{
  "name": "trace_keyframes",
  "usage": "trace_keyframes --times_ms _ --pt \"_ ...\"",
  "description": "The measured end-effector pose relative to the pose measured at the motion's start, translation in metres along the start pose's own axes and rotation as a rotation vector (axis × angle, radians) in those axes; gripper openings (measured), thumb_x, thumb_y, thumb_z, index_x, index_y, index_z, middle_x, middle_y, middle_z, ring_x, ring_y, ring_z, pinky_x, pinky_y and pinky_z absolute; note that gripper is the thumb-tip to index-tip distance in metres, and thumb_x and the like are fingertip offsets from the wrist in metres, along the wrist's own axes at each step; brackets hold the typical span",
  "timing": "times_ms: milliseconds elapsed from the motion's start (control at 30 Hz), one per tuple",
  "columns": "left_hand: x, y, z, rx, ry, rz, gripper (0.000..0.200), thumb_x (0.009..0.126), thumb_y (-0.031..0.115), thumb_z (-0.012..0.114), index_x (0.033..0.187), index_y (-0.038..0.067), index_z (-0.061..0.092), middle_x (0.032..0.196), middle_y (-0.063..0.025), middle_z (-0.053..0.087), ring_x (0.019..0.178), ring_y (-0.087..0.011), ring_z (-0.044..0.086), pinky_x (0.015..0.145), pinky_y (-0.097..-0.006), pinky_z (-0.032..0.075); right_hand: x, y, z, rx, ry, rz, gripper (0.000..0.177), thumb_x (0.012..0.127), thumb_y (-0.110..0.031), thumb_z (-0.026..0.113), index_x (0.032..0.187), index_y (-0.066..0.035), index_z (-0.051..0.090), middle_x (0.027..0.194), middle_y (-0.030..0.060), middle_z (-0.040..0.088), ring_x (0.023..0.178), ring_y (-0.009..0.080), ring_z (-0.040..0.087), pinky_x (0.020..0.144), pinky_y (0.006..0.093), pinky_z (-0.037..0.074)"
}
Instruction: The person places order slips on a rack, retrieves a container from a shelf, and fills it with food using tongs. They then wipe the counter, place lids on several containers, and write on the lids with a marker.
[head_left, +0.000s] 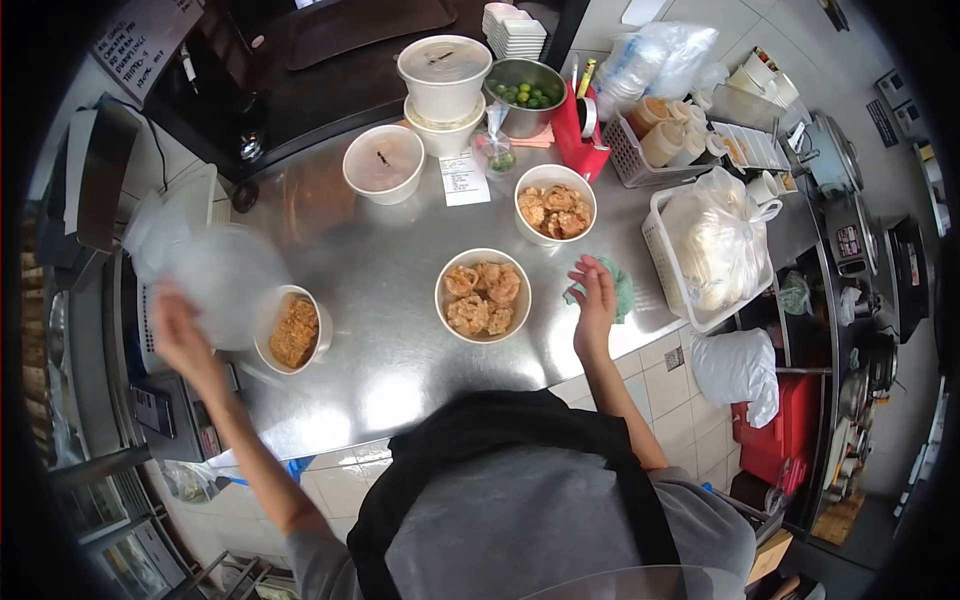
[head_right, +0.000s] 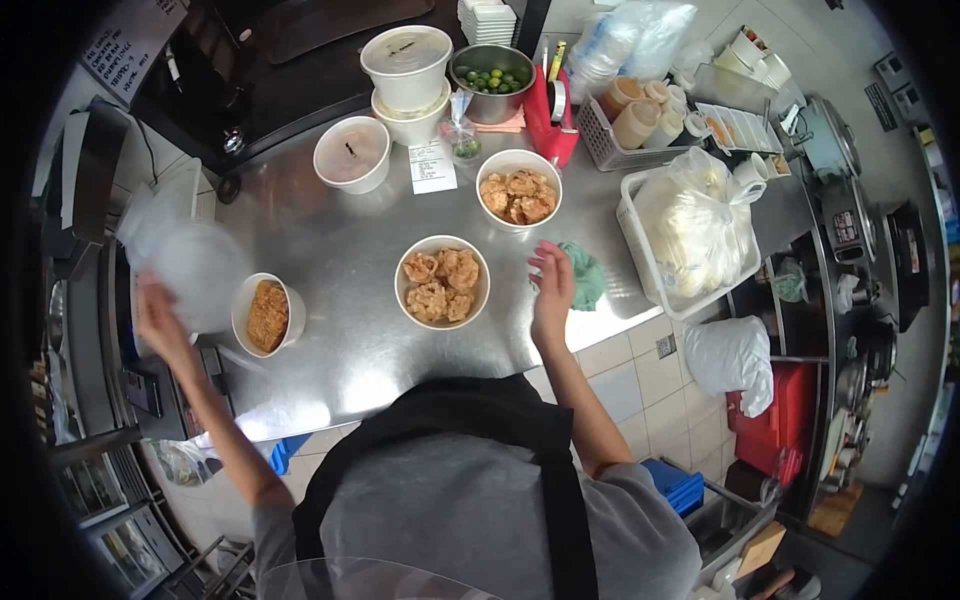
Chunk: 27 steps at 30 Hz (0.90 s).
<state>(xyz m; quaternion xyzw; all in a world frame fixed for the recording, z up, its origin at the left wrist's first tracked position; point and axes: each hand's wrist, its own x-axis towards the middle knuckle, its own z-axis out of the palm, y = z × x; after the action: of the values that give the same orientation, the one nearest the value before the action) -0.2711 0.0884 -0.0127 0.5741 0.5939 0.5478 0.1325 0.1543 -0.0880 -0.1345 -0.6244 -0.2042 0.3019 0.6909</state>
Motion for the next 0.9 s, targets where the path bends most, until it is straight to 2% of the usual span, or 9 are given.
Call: trace_keyframes --times_ms 33,100,167,233,400,433,633,733,900 --pt "-0.031 0.003 0.022 -0.105 -0.181 -0.134 0.034 0.09 0.027 0.052 0.117 0.007 0.057 0.075 0.0004 0.056 0.07 -0.0085 0.05 0.065 -0.0236 0.043 -0.001 -0.006 0.011 -0.086 -0.081 -0.109 0.028 0.093 -0.024 0.041 0.113 -0.006 0.051 0.109 0.0066 0.053 0.099 0.017 0.051 0.085 0.0296 0.038" --pt "-0.092 -0.023 0.077 -0.022 -0.478 -0.209 0.028 0.088 0.02 0.054 0.112 0.007 0.06 0.102 -0.0039 0.063 0.09 -0.0094 0.056 0.076 -0.0243 0.045 -0.006 -0.017 0.034 -0.264 -0.255 -0.345 0.032 0.093 -0.02 0.04 0.12 -0.005 0.047 0.117 0.0111 0.05 0.109 0.0216 0.047 0.094 0.0322 0.034" --pt "-0.146 0.006 0.131 -0.44 -0.56 -0.363 0.019 0.086 0.008 0.054 0.102 0.002 0.063 0.094 -0.0016 0.063 0.083 -0.0082 0.055 0.074 -0.0217 0.043 -0.015 -0.035 0.055 -0.417 -0.416 -0.532 0.039 0.092 -0.02 0.04 0.127 -0.005 0.041 0.127 0.0153 0.043 0.12 0.0264 0.038 0.1 0.037 0.027" --pt "-0.171 0.01 0.168 -0.395 -0.606 -0.354 0.021 0.086 0.01 0.053 0.103 0.0 0.062 0.088 -0.0003 0.062 0.08 -0.0075 0.053 0.072 -0.0201 0.042 -0.02 -0.041 0.068 -0.612 -0.51 -0.635 0.045 0.091 -0.024 0.042 0.132 -0.007 0.037 0.133 0.0162 0.037 0.125 0.0298 0.032 0.101 0.0438 0.023" --pt "-0.207 0.029 0.207 -0.271 -0.513 -0.29 0.026 0.087 0.012 0.052 0.106 -0.004 0.059 0.088 -0.0096 0.065 0.079 -0.0125 0.058 0.07 -0.0257 0.046 -0.012 -0.013 0.074 -1.132 -0.608 -0.805 0.052 0.087 -0.038 0.045 0.134 -0.016 0.036 0.138 0.0133 0.031 0.127 0.0342 0.026 0.098 0.0573 0.02" --pt "-0.212 0.03 0.21 -0.229 -0.485 -0.248 0.027 0.087 0.013 0.052 0.107 -0.004 0.058 0.089 -0.0113 0.066 0.079 -0.0124 0.059 0.07 -0.0266 0.046 -0.011 -0.003 0.073 -1.154 -0.625 -0.81 0.054 0.086 -0.043 0.046 0.134 -0.02 0.036 0.139 0.0131 0.03 0.127 0.0352 0.026 0.097 0.0579 0.022" --pt "-0.226 0.034 0.215 -0.153 -0.381 -0.175 0.027 0.09 0.012 0.046 0.11 -0.003 0.056 0.084 -0.0161 0.065 0.073 -0.0142 0.06 0.065 -0.0285 0.047 -0.008 0.007 0.075 -1.216 -0.629 -0.861 0.056 0.084 -0.044 0.047 0.134 -0.021 0.036 0.141 0.0116 0.026 0.127 0.0358 0.025 0.094 0.0583 0.026" --pt "-0.225 0.034 0.212 -0.119 -0.422 -0.256 0.026 0.09 0.012 0.045 0.11 -0.003 0.056 0.079 -0.0162 0.063 0.071 -0.0176 0.061 0.064 -0.0291 0.046 -0.01 0.007 0.081 -1.256 -0.651 -0.853 0.055 0.084 -0.042 0.047 0.134 -0.023 0.036 0.142 0.01 0.024 0.127 0.0368 0.024 0.092 0.0612 0.025" --pt "-0.215 0.03 0.22 -0.005 -0.461 -0.094 0.027 0.091 0.012 0.043 0.112 0.0 0.054 0.089 -0.0189 0.061 0.075 -0.0293 0.061 0.066 -0.0336 0.047 -0.002 0.008 0.09 -1.314 -0.675 -0.89 0.051 0.085 -0.036 0.045 0.134 -0.024 0.036 0.143 0.0097 0.023 0.129 0.0381 0.02 0.091 0.0655 0.022"
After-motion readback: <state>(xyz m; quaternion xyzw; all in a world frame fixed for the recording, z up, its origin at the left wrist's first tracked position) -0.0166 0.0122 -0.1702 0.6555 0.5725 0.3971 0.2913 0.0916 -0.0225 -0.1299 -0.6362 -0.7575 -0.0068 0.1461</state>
